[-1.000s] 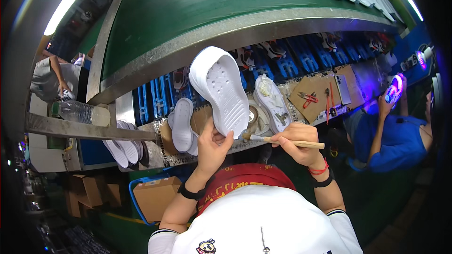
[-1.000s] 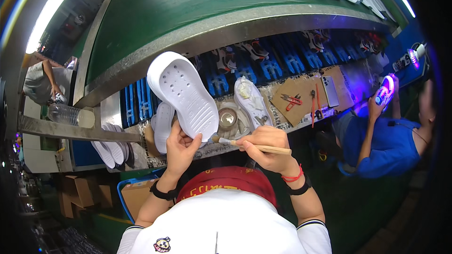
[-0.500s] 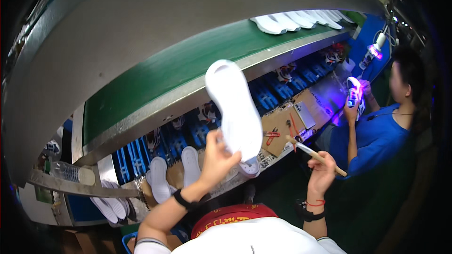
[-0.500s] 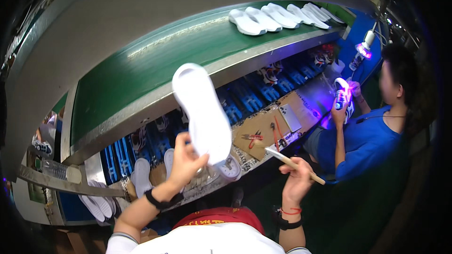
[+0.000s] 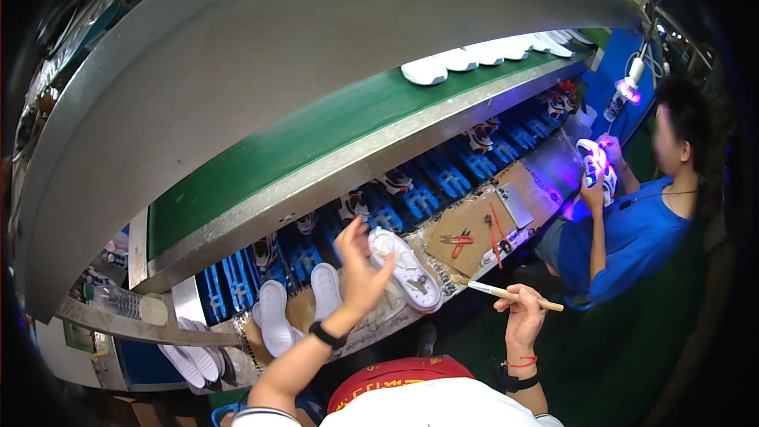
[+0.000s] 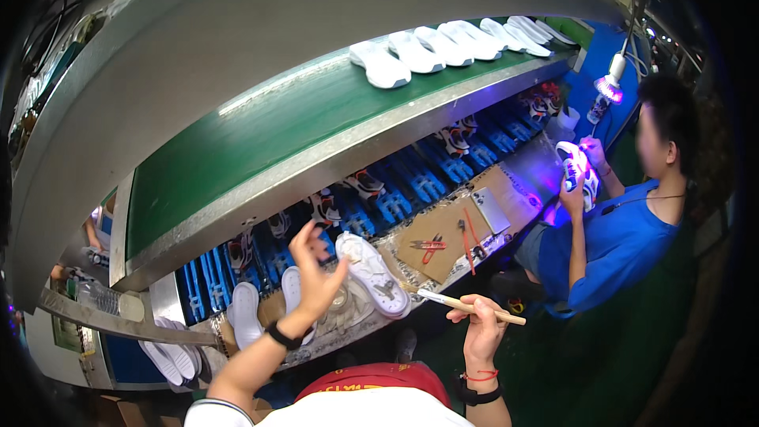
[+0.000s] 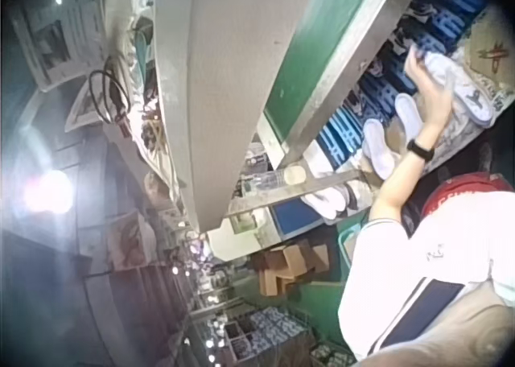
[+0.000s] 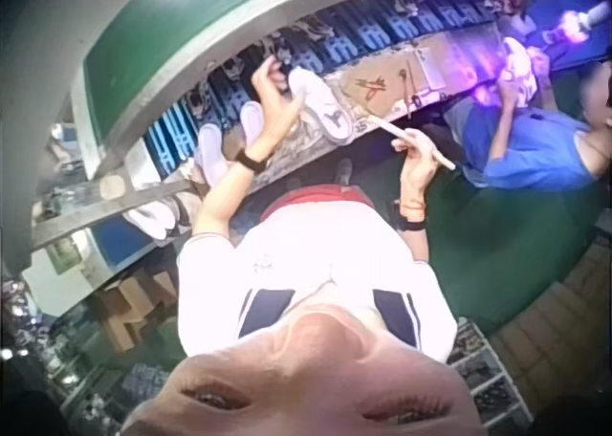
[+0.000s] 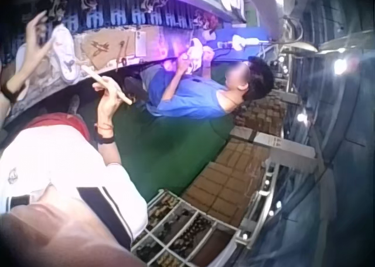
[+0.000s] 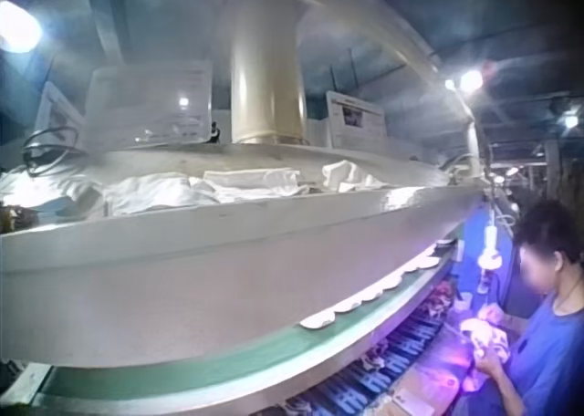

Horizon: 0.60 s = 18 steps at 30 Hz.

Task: Applying adhesive to the bottom of white shoe soles using a brush in a manufacturing line.

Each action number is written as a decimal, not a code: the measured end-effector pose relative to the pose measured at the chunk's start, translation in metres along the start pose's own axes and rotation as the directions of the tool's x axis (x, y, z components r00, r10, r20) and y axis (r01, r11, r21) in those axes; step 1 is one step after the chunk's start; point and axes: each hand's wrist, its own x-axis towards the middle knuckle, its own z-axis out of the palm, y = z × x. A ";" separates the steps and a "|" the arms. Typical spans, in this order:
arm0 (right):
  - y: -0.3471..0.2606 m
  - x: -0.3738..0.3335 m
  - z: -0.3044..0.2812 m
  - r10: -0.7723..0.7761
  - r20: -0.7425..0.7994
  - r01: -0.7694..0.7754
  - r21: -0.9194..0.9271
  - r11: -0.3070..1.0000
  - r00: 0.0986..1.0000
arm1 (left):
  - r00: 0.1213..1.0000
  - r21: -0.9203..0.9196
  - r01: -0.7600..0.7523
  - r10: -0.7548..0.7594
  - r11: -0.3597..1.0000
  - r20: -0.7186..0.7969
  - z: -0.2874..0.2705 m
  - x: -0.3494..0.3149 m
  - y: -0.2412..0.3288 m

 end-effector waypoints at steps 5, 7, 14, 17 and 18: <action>0.016 -0.008 0.030 0.071 0.117 -0.074 0.022 0.997 0.991 | 0.821 0.696 0.568 -0.252 0.439 -0.512 -0.153 -0.159 -0.158; 0.022 -0.011 0.034 0.097 0.202 -0.095 -0.020 0.995 0.975 | 0.698 0.651 0.712 -0.367 0.265 -0.614 -0.187 -0.192 -0.168; 0.036 -0.020 0.053 0.146 0.331 -0.141 -0.039 0.989 0.932 | 0.674 0.488 0.735 -0.585 0.470 -0.452 -0.253 -0.227 -0.198; 0.040 -0.019 0.055 0.177 0.355 -0.167 -0.060 0.984 0.918 | 0.615 0.518 0.745 -0.733 0.420 -0.290 -0.271 -0.227 -0.210; 0.040 -0.022 0.055 0.200 0.357 -0.187 -0.071 0.980 0.912 | 0.612 0.520 0.747 -0.734 0.415 -0.293 -0.276 -0.229 -0.213</action>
